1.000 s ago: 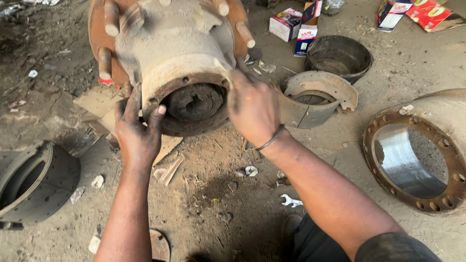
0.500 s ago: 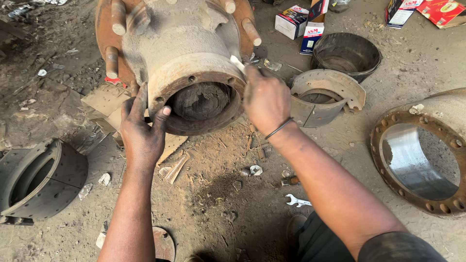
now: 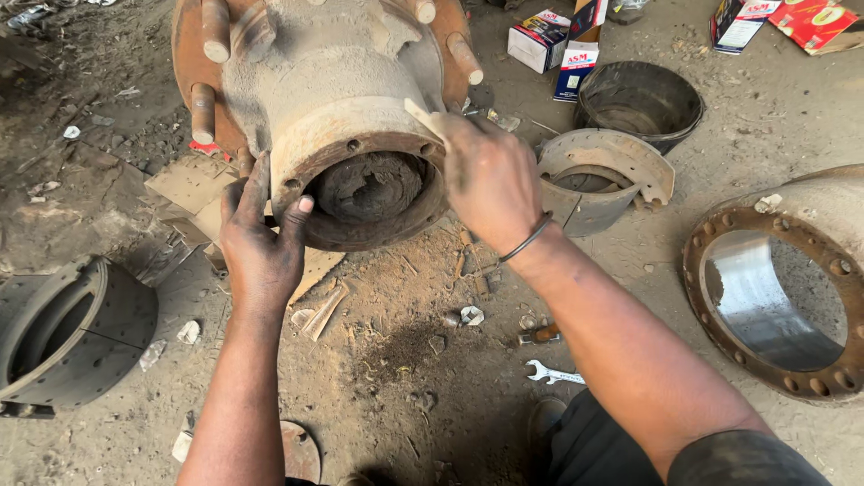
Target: The person scrapes a large, dirty metal wheel hub assembly with a small metal tool, removing grime and rust from the inner rim and outer face. The person holds the part with one hand and scrapes with the other, working around the circumference.
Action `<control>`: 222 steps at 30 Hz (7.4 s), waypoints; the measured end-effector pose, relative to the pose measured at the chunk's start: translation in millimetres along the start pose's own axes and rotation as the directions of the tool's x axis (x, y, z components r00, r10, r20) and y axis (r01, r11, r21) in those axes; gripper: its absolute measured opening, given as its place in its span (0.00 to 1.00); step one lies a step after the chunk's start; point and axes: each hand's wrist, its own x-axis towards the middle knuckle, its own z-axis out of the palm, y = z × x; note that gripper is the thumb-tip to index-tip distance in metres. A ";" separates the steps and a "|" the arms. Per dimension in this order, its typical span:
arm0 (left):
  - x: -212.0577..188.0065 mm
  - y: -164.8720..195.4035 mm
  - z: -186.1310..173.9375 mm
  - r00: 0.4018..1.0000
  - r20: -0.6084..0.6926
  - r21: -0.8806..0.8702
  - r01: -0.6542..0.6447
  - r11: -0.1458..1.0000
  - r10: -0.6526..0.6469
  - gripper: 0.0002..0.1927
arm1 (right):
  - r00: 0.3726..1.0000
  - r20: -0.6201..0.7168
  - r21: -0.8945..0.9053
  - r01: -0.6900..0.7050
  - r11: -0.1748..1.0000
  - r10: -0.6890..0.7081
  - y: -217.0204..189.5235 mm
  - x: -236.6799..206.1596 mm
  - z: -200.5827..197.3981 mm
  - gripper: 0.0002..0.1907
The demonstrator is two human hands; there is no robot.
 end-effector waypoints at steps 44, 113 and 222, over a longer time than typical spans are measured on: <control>-1.5 -7.1 -2.4 0.996 0.043 -0.003 0.076 0.997 -0.076 0.30 | 0.978 0.116 0.006 -0.173 0.985 0.172 6.7 -19.3 14.6 0.21; -17.6 -19.7 25.5 0.996 -0.075 -0.185 0.041 0.982 -0.056 0.30 | 0.989 0.006 0.193 -0.144 0.970 0.146 5.4 -11.5 6.3 0.10; -15.7 -18.6 6.5 0.996 -0.085 -0.085 -0.006 0.996 -0.002 0.24 | 0.982 0.012 0.287 -0.184 0.940 0.189 19.9 -21.0 27.0 0.05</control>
